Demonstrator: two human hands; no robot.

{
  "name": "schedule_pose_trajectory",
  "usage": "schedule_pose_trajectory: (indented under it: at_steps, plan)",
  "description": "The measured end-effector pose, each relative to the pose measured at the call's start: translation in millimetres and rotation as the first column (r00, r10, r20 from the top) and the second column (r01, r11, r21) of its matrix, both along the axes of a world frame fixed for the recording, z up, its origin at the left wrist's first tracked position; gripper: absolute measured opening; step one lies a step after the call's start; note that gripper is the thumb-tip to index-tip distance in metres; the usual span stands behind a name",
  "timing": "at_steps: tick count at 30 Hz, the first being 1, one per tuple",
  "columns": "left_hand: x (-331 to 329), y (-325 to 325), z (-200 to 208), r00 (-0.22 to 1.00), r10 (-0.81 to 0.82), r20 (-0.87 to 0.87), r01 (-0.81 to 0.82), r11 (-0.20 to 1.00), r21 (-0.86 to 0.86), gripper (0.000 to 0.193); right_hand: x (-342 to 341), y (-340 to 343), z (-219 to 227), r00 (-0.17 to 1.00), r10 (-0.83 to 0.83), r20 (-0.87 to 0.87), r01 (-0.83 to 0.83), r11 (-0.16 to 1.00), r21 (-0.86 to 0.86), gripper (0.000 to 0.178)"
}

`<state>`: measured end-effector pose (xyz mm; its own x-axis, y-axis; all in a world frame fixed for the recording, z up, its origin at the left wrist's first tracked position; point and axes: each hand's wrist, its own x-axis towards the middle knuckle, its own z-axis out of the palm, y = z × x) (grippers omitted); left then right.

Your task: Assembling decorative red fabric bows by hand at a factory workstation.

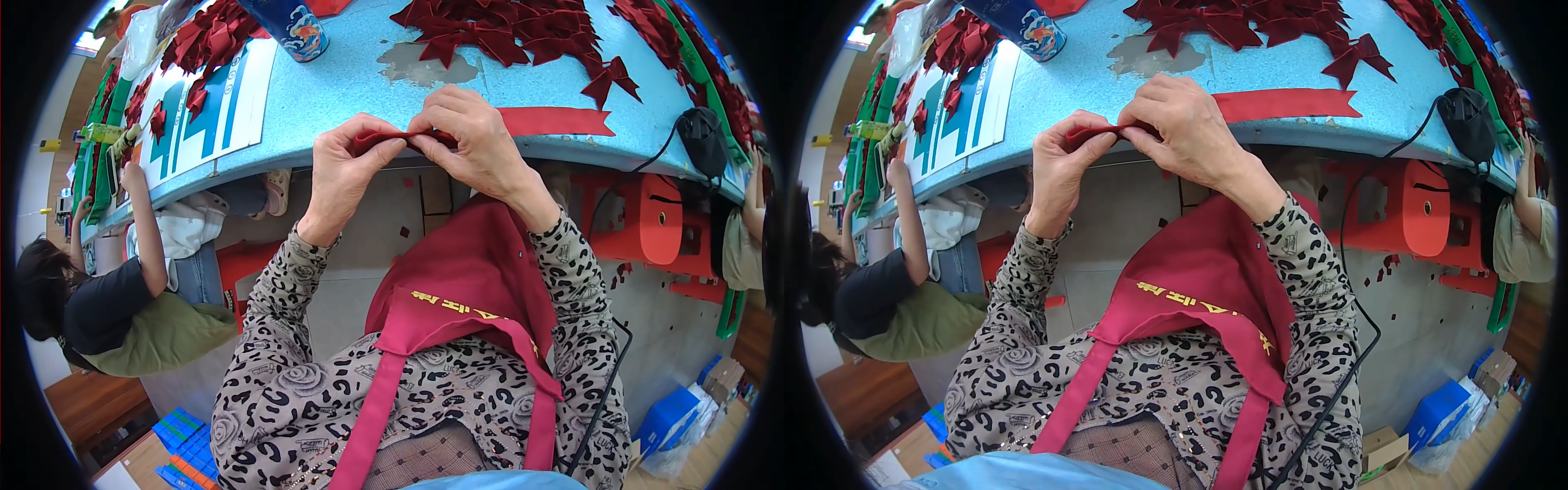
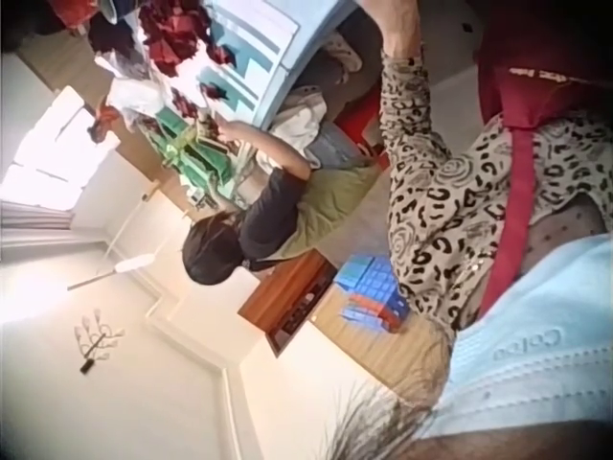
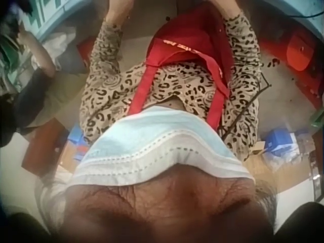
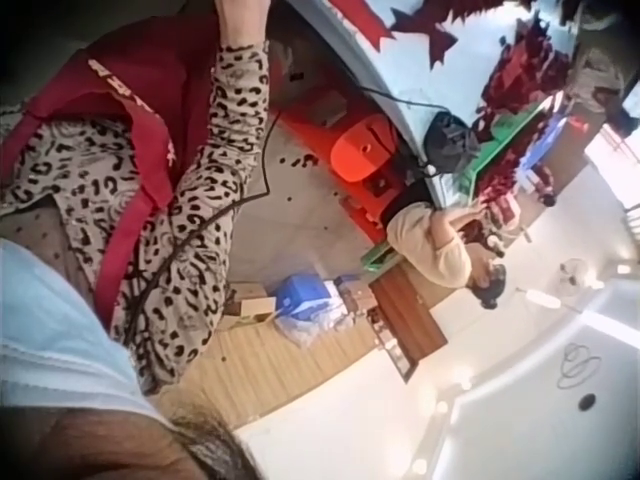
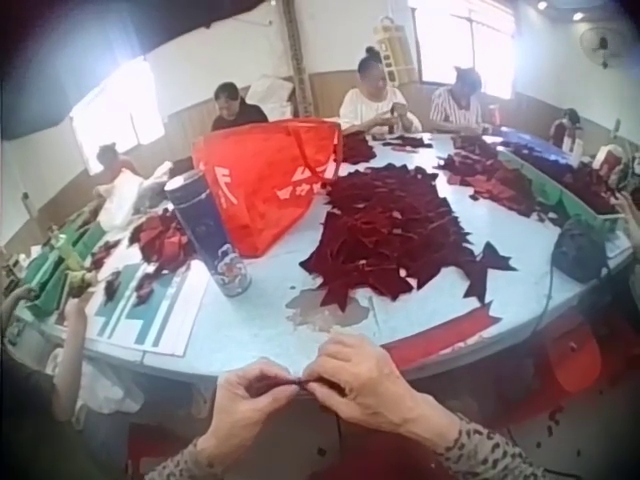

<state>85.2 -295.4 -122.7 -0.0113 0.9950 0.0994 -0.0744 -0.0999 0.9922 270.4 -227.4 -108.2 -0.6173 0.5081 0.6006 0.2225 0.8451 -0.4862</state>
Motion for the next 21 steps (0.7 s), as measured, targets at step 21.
schedule_pose_trajectory:
  at_steps: [21]
  plan:
    - [13.0,-5.9,26.5,0.97,-0.107,-0.217,0.145,0.976,0.166,0.012,57.2,15.4,-2.8,0.982,0.153,0.108,-0.133,0.976,-0.17,0.017]
